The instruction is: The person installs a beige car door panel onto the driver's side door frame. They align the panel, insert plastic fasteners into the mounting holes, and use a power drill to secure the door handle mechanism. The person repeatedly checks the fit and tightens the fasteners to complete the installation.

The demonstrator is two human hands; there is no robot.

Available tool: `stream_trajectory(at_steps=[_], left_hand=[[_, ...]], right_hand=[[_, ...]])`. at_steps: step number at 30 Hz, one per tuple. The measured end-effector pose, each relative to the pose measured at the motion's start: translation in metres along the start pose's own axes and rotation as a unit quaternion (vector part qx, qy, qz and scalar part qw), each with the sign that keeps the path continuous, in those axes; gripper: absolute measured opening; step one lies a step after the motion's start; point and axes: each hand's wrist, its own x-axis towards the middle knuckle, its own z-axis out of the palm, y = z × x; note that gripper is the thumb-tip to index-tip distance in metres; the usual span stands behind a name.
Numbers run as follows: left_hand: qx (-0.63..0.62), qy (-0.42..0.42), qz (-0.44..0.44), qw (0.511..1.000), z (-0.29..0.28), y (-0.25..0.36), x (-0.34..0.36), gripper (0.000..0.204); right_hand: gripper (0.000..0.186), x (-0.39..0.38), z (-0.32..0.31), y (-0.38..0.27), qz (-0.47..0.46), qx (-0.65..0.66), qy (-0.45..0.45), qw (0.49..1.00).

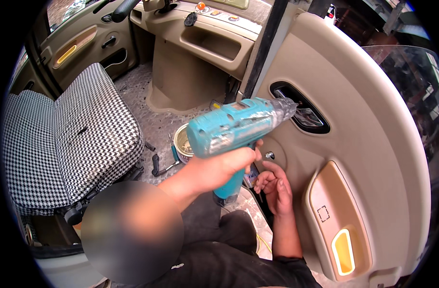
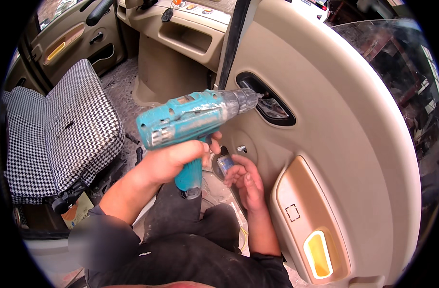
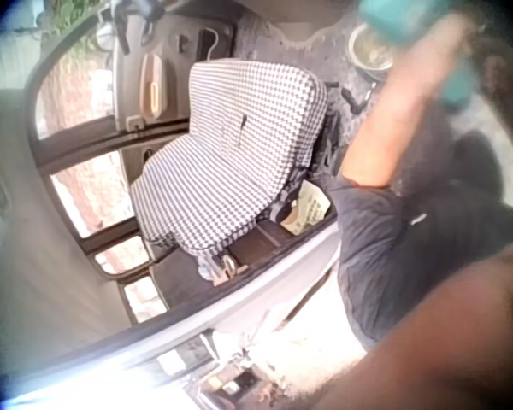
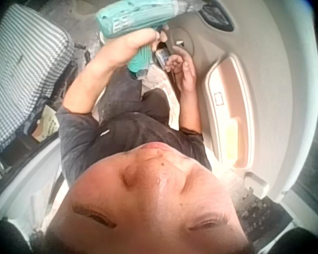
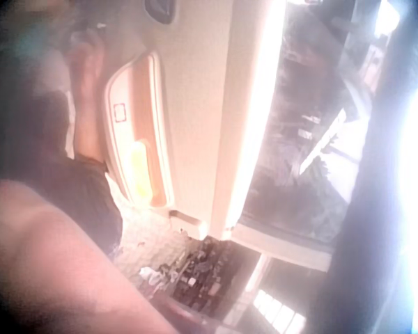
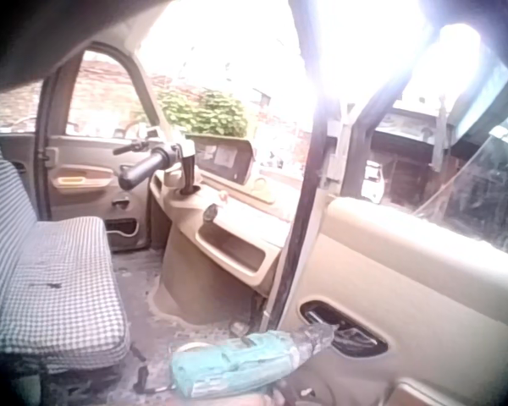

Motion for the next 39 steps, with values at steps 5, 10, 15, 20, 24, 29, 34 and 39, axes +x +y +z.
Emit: stream_trajectory(at_steps=[5, 10, 15, 20, 24, 29, 34, 39], left_hand=[[-0.041, -0.022, 0.002, 0.999, -0.017, -0.001, 0.008, 0.042], [-0.052, -0.032, 0.011, 0.998, -0.026, -0.006, 0.011, 0.042], [-0.035, -0.028, 0.020, 0.999, -0.034, -0.013, 0.009, 0.040], [0.145, -0.045, 0.131, 0.980, -0.045, -0.048, -0.025, 0.036], [0.325, 0.053, 0.324, 0.887, -0.014, -0.125, -0.053, 0.054], [0.241, 0.018, 0.337, 0.910, 0.004, -0.163, -0.052, 0.068], [0.292, -0.027, 0.307, 0.905, 0.007, -0.152, -0.050, 0.066], [0.374, -0.071, 0.340, 0.860, 0.009, -0.150, -0.038, 0.063]], right_hand=[[0.069, 0.004, 0.003, -0.004, 0.001, -0.002, -0.010, 1.000], [0.075, 0.004, -0.004, -0.006, 0.016, -0.003, -0.027, 1.000], [0.079, 0.004, -0.003, -0.007, 0.023, -0.004, -0.023, 0.999], [0.095, 0.000, -0.008, -0.002, -0.004, -0.078, -0.087, 0.993], [0.107, -0.003, 0.007, -0.017, -0.042, -0.359, -0.172, 0.917], [0.096, -0.012, 0.011, -0.015, -0.059, -0.417, -0.193, 0.886], [0.067, -0.032, -0.027, 0.034, -0.058, -0.539, -0.213, 0.813], [0.037, 0.001, 0.011, 0.031, 0.244, 0.253, -0.060, 0.934]])
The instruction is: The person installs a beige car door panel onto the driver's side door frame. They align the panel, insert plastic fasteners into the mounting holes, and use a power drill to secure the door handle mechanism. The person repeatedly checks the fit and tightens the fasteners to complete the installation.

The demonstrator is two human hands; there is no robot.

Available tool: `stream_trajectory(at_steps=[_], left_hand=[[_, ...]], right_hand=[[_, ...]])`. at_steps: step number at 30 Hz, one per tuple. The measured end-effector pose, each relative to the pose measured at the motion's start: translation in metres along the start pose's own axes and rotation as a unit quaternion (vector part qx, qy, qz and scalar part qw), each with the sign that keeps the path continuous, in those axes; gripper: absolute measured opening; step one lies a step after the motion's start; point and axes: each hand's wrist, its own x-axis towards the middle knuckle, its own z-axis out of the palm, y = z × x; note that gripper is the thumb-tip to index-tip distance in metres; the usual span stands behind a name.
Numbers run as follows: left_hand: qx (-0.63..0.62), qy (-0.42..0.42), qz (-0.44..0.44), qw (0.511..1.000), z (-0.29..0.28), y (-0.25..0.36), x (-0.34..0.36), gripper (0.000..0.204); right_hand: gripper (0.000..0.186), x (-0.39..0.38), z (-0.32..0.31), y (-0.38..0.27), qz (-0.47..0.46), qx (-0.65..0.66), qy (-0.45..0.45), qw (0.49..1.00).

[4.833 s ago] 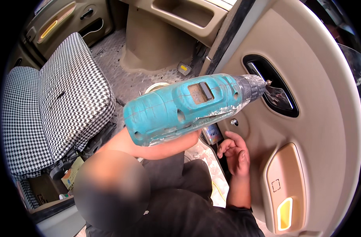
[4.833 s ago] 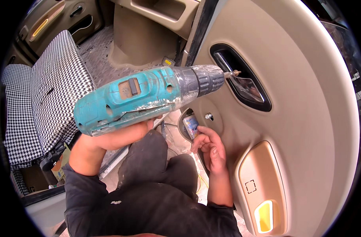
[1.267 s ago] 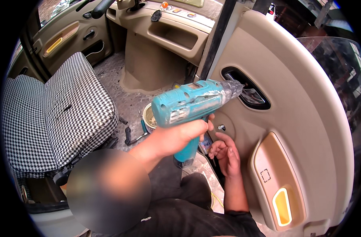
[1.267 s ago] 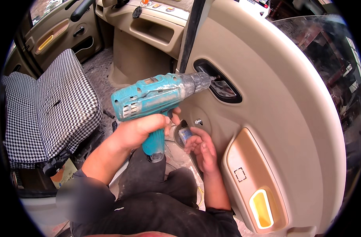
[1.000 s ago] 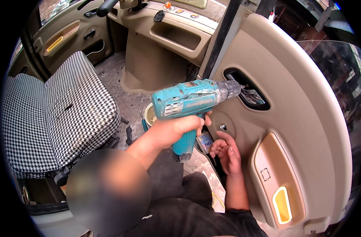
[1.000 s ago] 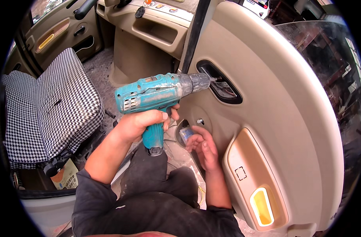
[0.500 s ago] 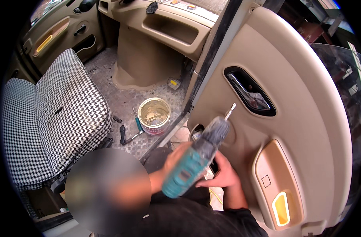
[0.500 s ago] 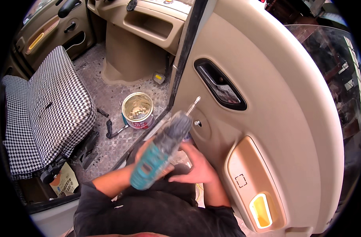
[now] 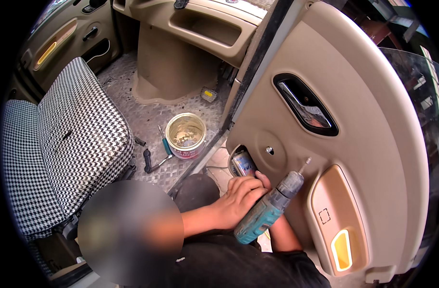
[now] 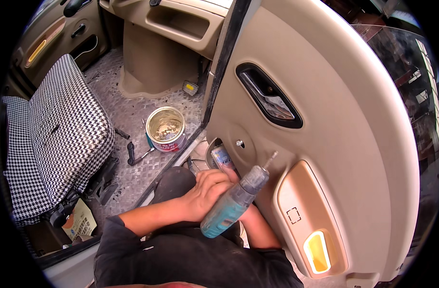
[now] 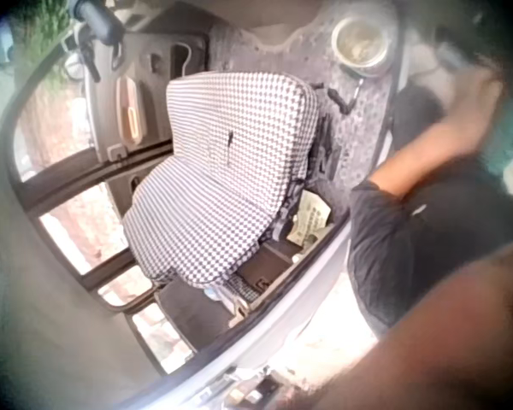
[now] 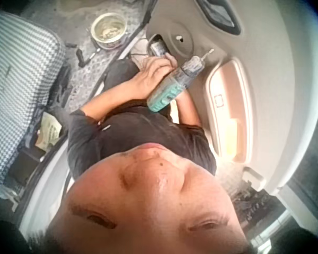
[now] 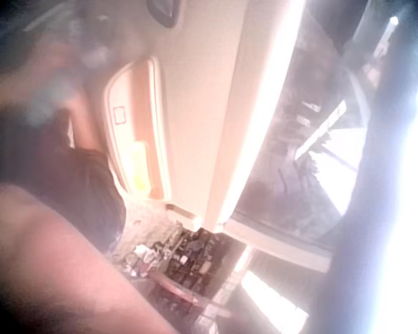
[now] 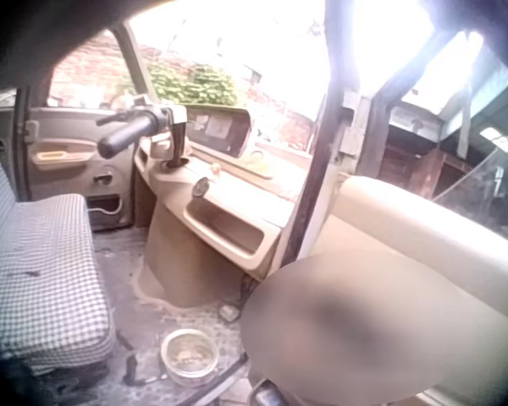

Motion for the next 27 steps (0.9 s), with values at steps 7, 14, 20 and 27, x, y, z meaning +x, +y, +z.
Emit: stream_trajectory(at_steps=[7, 14, 20, 27], left_hand=[[-0.061, 0.002, -0.125, 0.990, -0.006, -0.061, -0.028, 0.122], [0.069, 0.121, -0.109, 0.984, 0.054, -0.086, -0.003, 0.124], [0.165, 0.008, 0.050, 0.985, 0.029, -0.106, 0.058, 0.093], [0.130, 0.003, 0.098, 0.987, 0.030, -0.123, 0.073, 0.108]], right_hand=[[0.073, -0.008, 0.000, -0.010, -0.417, -0.626, -0.001, 0.659], [0.089, -0.009, 0.007, -0.019, -0.418, -0.662, 0.046, 0.620], [0.094, -0.013, 0.029, -0.027, -0.460, -0.689, 0.075, 0.555], [0.099, -0.019, 0.047, -0.024, -0.371, -0.657, 0.048, 0.654]])
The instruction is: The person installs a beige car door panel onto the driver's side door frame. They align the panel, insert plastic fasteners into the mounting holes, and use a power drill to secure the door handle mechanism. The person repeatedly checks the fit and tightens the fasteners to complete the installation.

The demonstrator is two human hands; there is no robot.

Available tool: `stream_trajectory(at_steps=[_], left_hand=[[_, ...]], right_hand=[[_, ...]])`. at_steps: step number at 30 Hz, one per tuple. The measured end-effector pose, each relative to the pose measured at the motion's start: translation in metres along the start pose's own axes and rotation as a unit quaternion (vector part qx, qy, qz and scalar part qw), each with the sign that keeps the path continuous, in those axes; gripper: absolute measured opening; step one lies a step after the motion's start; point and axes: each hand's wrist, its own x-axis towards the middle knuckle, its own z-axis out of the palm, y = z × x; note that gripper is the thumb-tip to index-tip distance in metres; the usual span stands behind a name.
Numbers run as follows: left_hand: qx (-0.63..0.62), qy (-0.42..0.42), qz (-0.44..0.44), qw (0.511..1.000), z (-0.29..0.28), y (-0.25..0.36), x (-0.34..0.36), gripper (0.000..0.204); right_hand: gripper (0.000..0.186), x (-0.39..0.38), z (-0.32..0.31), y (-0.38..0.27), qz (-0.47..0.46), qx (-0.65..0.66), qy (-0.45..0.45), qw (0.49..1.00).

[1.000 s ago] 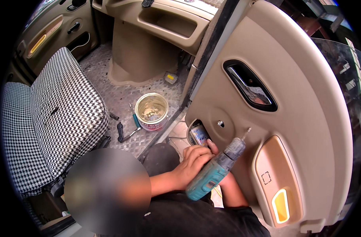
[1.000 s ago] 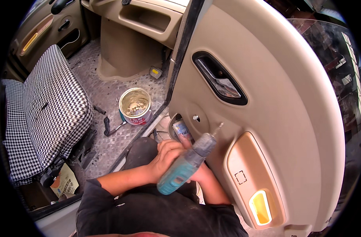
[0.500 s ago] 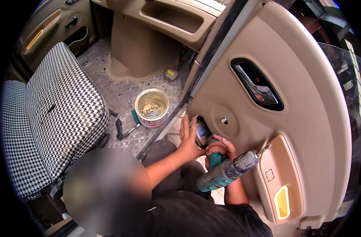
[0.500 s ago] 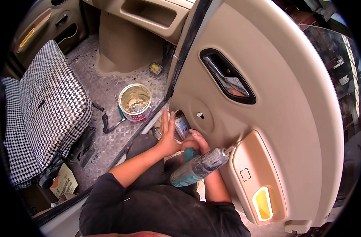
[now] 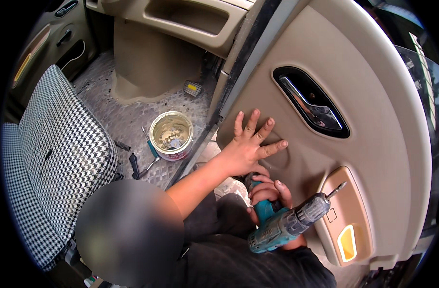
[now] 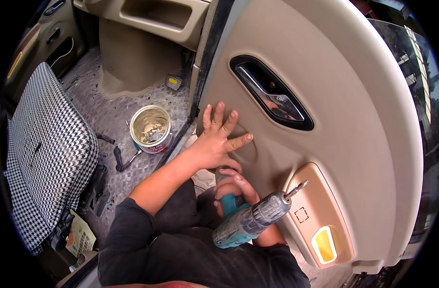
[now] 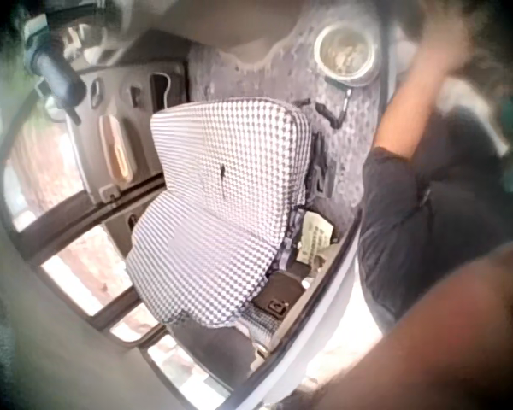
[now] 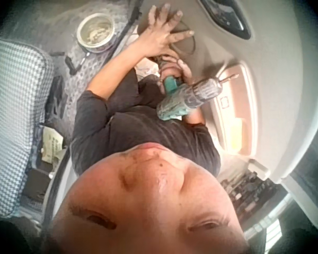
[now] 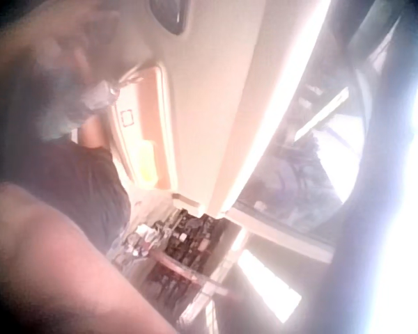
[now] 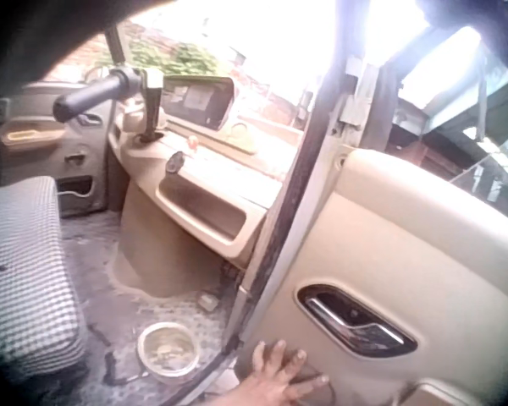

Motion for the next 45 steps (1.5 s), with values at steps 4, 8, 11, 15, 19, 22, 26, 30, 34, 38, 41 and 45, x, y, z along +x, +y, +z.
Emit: stream_trajectory(at_steps=[4, 8, 11, 15, 19, 22, 26, 30, 34, 38, 41, 45], left_hand=[[0.037, 0.025, 0.027, 0.999, -0.025, 0.001, 0.044, 0.105], [0.031, 0.004, -0.001, 1.000, -0.033, 0.008, 0.041, 0.098], [0.041, -0.001, -0.001, 0.999, -0.040, 0.013, 0.042, 0.097], [0.030, 0.022, 0.011, 0.999, -0.035, 0.009, 0.039, 0.102], [0.012, 0.025, 0.012, 1.000, -0.035, 0.004, 0.034, 0.096], [0.015, 0.027, 0.021, 0.999, -0.033, 0.001, 0.033, 0.097], [0.023, 0.027, 0.026, 0.999, -0.037, 0.002, 0.034, 0.099], [0.006, 0.012, 0.010, 1.000, -0.039, 0.011, 0.028, 0.098], [-0.008, 0.004, -0.020, 1.000, -0.033, 0.021, 0.022, 0.095], [-0.021, 0.025, -0.038, 0.999, -0.022, 0.029, 0.012, 0.095], [-0.025, 0.026, -0.044, 0.998, -0.016, 0.032, 0.008, 0.096], [-0.011, 0.046, -0.045, 0.998, -0.020, 0.030, 0.008, 0.091]], right_hand=[[0.096, -0.003, -0.002, 0.001, 0.009, -0.011, -0.016, 1.000], [0.088, -0.001, -0.004, 0.002, 0.010, 0.026, -0.017, 0.999], [0.078, -0.009, -0.003, 0.005, 0.018, 0.060, 0.005, 0.998], [0.052, -0.040, -0.008, 0.014, 0.134, 0.138, 0.004, 0.981], [0.053, -0.040, -0.019, 0.017, 0.132, 0.045, -0.043, 0.989], [0.062, -0.053, -0.018, 0.021, 0.155, 0.072, -0.042, 0.984], [0.066, -0.045, -0.018, 0.014, 0.153, 0.053, -0.054, 0.985], [0.065, -0.061, 0.003, 0.005, 0.250, 0.128, 0.005, 0.960], [0.063, -0.074, 0.029, -0.008, 0.289, 0.237, 0.075, 0.924], [0.080, -0.087, 0.031, -0.021, 0.198, 0.067, 0.037, 0.977], [0.080, -0.107, 0.031, -0.039, 0.229, 0.022, 0.056, 0.971], [0.075, -0.142, 0.038, -0.060, 0.309, -0.029, 0.077, 0.948]])
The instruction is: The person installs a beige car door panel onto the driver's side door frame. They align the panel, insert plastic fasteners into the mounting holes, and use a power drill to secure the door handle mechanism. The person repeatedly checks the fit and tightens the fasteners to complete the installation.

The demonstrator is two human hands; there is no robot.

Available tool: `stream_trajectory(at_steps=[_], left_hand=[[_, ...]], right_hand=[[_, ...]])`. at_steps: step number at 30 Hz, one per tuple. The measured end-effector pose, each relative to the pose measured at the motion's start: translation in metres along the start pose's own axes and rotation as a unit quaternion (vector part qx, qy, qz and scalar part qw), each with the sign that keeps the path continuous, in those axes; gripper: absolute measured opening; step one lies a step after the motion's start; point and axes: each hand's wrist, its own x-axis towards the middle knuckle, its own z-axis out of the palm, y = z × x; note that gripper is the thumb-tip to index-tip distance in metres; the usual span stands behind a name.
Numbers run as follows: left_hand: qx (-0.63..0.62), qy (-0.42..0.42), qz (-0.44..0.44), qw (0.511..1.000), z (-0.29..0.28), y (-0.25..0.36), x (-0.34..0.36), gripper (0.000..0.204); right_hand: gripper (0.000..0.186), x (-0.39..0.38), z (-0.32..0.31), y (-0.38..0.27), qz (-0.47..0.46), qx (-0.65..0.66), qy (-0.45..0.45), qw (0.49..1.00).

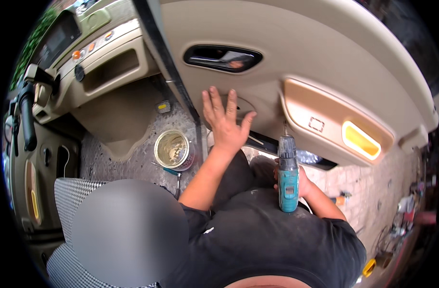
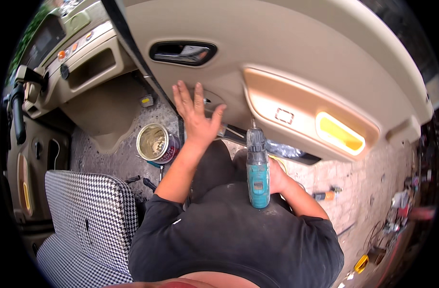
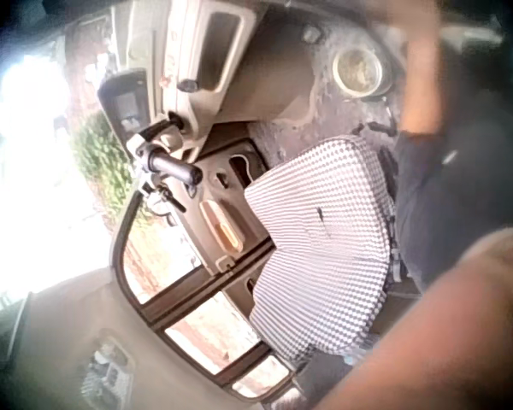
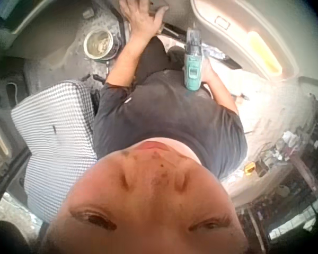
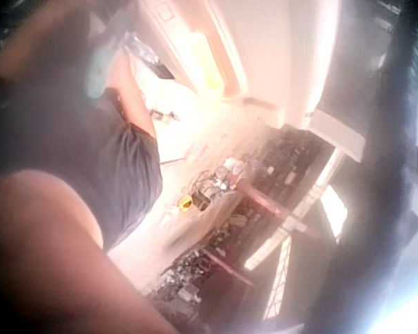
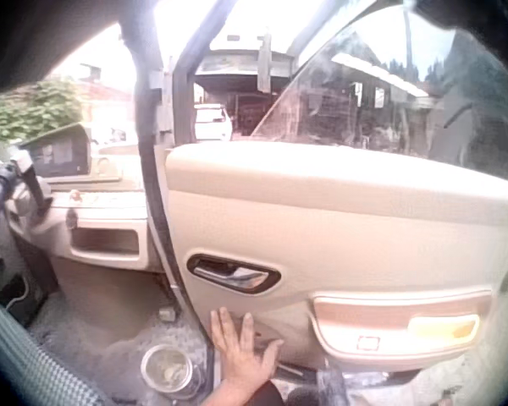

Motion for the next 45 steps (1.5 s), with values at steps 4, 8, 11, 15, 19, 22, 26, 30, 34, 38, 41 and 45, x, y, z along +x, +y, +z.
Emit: stream_trajectory(at_steps=[4, 8, 11, 15, 19, 22, 26, 30, 34, 38, 41, 45], left_hand=[[-0.057, 0.019, -0.111, 0.992, 0.005, -0.001, -0.004, 0.129], [-0.063, 0.011, -0.183, 0.981, 0.018, -0.007, -0.014, 0.148], [-0.067, 0.009, -0.178, 0.982, 0.024, -0.014, -0.021, 0.150], [-0.065, 0.002, -0.157, 0.986, 0.025, -0.023, -0.025, 0.147], [-0.052, 0.020, -0.146, 0.988, 0.031, -0.027, -0.026, 0.143], [-0.012, 0.015, -0.132, 0.991, 0.033, -0.029, -0.026, 0.142], [0.000, 0.010, -0.120, 0.993, 0.029, -0.028, -0.021, 0.143], [0.012, -0.019, -0.139, 0.990, 0.032, -0.027, -0.019, 0.146], [0.057, 0.001, -0.083, 0.995, 0.035, -0.041, -0.021, 0.145], [0.057, 0.013, -0.056, 0.997, 0.027, -0.051, -0.024, 0.145], [0.052, 0.006, -0.073, 0.996, 0.029, -0.050, -0.023, 0.144], [0.051, 0.008, -0.075, 0.996, 0.028, -0.046, -0.021, 0.140]], right_hand=[[0.067, -0.033, 0.005, -0.006, 0.028, -0.073, 0.038, 0.996], [0.073, -0.056, 0.028, 0.002, 0.095, 0.020, 0.049, 0.994], [0.072, -0.060, 0.035, 0.000, 0.088, 0.018, 0.038, 0.995], [0.055, -0.058, 0.035, -0.004, 0.092, 0.013, 0.035, 0.995], [0.041, -0.048, 0.036, -0.011, 0.060, -0.015, 0.050, 0.997], [0.069, -0.051, 0.035, -0.008, 0.116, -0.002, 0.005, 0.993], [0.062, -0.055, 0.042, -0.015, 0.130, 0.019, 0.078, 0.988], [0.038, -0.095, 0.059, 0.015, 0.093, -0.100, 0.246, 0.960], [0.024, -0.113, 0.053, 0.053, 0.009, -0.168, 0.468, 0.867], [0.035, -0.200, 0.052, 0.088, 0.255, -0.220, 0.555, 0.761], [0.041, -0.284, 0.066, 0.141, 0.408, -0.408, 0.545, 0.608], [0.030, -0.384, 0.115, 0.178, 0.681, -0.264, 0.402, 0.552]])
